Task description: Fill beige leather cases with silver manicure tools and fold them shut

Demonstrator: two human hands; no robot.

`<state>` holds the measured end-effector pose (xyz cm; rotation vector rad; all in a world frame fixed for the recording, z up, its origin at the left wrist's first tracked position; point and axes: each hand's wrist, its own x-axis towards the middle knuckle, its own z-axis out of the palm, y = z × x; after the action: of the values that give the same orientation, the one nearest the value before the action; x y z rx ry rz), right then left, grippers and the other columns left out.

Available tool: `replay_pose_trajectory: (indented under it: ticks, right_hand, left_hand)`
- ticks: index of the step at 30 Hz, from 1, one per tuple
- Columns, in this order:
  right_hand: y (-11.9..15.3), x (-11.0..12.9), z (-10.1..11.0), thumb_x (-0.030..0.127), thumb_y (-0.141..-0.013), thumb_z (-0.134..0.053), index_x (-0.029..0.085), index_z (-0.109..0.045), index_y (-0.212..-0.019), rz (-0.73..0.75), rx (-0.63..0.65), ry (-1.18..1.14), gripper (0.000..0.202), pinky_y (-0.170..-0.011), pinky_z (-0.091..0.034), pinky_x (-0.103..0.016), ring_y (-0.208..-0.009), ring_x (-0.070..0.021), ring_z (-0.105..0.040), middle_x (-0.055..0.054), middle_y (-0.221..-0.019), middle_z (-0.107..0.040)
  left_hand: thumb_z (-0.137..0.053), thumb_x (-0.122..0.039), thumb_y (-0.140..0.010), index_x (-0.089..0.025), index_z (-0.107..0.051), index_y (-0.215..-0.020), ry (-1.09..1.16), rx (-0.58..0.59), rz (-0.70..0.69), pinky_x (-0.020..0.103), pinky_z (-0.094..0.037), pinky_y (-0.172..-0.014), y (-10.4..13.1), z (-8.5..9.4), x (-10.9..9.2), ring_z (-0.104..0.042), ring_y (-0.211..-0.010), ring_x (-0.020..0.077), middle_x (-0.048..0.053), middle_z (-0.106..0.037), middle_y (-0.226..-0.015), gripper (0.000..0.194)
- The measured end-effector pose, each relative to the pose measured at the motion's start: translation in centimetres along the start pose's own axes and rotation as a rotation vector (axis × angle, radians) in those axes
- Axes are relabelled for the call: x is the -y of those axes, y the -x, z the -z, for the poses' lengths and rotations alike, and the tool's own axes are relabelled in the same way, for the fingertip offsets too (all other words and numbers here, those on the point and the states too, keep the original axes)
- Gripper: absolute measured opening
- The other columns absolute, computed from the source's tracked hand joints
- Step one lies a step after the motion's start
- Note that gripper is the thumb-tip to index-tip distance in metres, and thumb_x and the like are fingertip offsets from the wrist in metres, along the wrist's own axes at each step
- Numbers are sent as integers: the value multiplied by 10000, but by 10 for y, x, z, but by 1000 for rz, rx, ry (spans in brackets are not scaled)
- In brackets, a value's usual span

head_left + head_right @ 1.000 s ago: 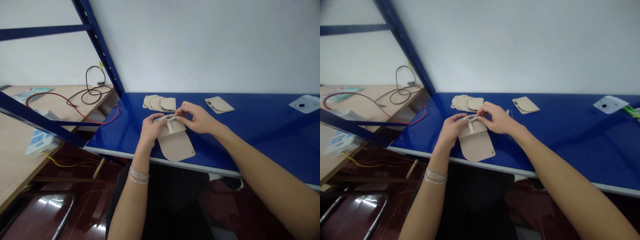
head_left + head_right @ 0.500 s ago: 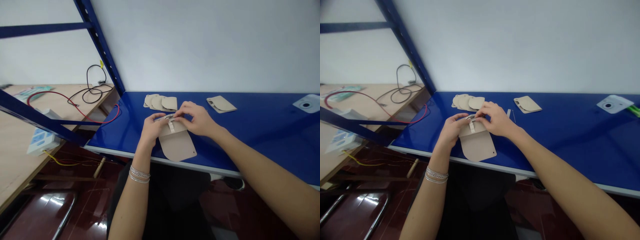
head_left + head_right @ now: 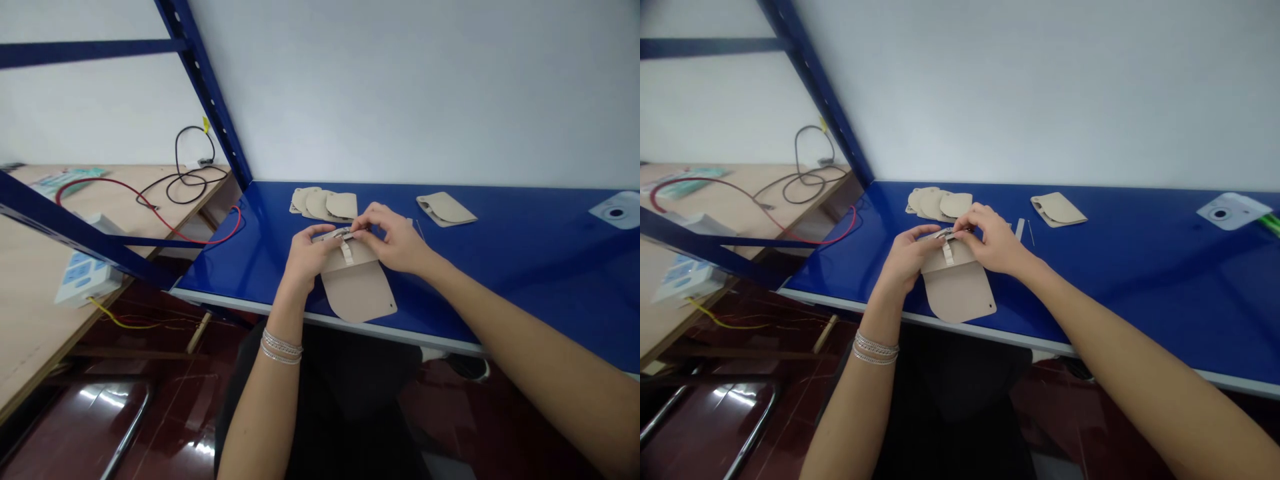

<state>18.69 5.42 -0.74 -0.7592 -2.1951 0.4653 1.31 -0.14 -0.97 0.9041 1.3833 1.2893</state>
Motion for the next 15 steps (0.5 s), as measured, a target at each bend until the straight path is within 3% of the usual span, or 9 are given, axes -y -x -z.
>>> replay_pose_trajectory:
  ticks: [5,15]
  right_hand:
    - [0,-2,1,236,-883,-553,201,-635,-866,66,17,49,91,-769,-399,-369,-805,-204,-513,-50,-832,-564]
    - [-2,6,5,254,-874,-574,198,-666,-827,78,54,148,118,-719,-365,-362,-759,-202,-479,-57,-818,-589]
  left_hand:
    - [-777,-216,-622,-138,-669,-1027,12,8,4,255,-474,-615,-1,1,2,-623,-670,153,81,-710,-848,426]
    - [-774,-218,-605,-144,-664,-988,51,-9,9,273,-487,-668,-3,1,7,-638,-716,168,80,-715,-871,405]
